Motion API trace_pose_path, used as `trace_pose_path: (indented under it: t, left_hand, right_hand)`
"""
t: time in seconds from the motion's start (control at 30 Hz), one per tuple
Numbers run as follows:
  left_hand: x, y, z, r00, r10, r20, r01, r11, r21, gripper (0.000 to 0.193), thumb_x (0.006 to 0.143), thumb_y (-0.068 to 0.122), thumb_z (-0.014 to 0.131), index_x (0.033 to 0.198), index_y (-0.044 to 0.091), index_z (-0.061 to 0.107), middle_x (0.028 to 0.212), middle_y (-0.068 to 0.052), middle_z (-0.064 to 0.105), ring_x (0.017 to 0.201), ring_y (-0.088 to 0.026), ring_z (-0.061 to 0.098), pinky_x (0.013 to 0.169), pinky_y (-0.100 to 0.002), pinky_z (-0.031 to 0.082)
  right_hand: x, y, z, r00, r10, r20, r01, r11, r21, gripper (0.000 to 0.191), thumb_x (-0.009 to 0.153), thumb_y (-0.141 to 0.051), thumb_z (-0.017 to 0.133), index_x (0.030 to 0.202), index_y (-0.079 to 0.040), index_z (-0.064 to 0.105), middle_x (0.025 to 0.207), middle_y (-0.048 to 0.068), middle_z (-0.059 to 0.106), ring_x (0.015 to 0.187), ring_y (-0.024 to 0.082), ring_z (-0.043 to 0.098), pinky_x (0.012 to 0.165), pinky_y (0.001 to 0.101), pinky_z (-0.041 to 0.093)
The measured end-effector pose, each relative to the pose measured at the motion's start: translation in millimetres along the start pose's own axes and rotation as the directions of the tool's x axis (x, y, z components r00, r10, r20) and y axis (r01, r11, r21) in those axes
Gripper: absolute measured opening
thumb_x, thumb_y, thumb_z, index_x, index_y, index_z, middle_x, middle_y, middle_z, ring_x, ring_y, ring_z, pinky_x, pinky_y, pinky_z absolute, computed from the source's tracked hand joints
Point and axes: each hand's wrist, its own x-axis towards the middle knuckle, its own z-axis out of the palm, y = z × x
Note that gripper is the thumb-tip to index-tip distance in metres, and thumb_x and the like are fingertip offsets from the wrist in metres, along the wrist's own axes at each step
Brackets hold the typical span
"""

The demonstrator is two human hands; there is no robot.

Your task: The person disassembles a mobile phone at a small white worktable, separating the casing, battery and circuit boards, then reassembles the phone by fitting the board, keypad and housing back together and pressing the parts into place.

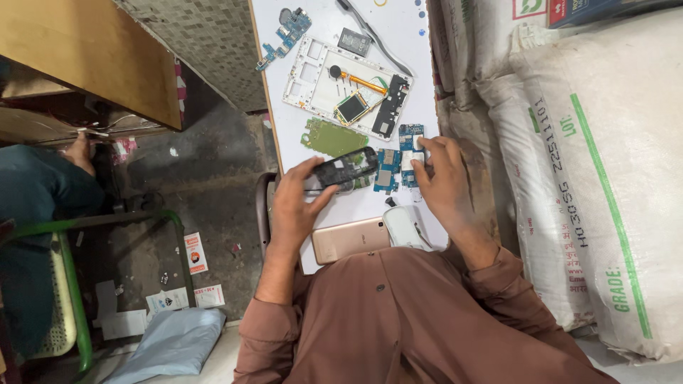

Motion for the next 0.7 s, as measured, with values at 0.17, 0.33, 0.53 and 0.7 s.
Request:
trace_pose_path:
  t: [0.17, 0.33, 0.53, 0.7]
  left_hand:
    - [-7, -15, 3, 0.947, -0.298, -0.122, 0.175, 0.793, -0.583, 0.054, 0.085, -0.008, 0.077, 0.133, -0.003, 0.054, 0.128, -0.010, 0.066, 0.105, -0.012, 0.067, 0.087, -0.026, 0.058]
    - [-15, -21, 2, 0.893, -0.436, -0.115, 0.222, 0.646, -0.730, 0.050, 0.089, -0.018, 0.071, 0.136, -0.007, 0.055, 0.119, -0.010, 0.063, 0.107, -0.014, 0.063, 0.094, -0.026, 0.055]
    - [-14, -19, 2, 0.830, -0.543, -0.127, 0.209, 0.515, -0.831, 0.047, 0.091, -0.015, 0.068, 0.135, -0.009, 0.054, 0.118, -0.012, 0.067, 0.106, -0.014, 0.066, 0.091, -0.025, 0.056]
    - [-13, -22, -1, 0.814, -0.567, -0.125, 0.213, 0.492, -0.844, 0.047, 0.091, -0.015, 0.068, 0.135, -0.009, 0.054, 0.117, -0.013, 0.067, 0.105, -0.014, 0.066, 0.091, -0.026, 0.057]
  right_hand:
    - [12, -22, -20, 0.987, 0.134, 0.086, -0.118, 0.978, -0.170, 0.030, 0.093, -0.011, 0.078, 0.121, -0.006, 0.068, 0.120, 0.009, 0.063, 0.085, 0.020, 0.068, 0.071, 0.0353, 0.054]
    - [33, -33, -31, 0.996, -0.036, 0.079, 0.035, 0.999, 0.018, 0.029, 0.097, -0.012, 0.073, 0.125, -0.006, 0.067, 0.123, 0.010, 0.064, 0.093, 0.019, 0.069, 0.078, 0.0312, 0.057]
    - [38, -36, -8, 0.914, -0.356, 0.194, 0.357, 0.933, 0.030, 0.032, 0.090, -0.016, 0.080, 0.119, -0.007, 0.069, 0.119, 0.009, 0.063, 0.109, 0.028, 0.063, 0.095, 0.0390, 0.052]
    - [25, -39, 19, 0.872, -0.343, 0.349, 0.379, 0.925, -0.039, 0.047, 0.078, -0.025, 0.084, 0.119, -0.004, 0.071, 0.122, 0.010, 0.059, 0.111, 0.030, 0.053, 0.099, 0.0446, 0.043]
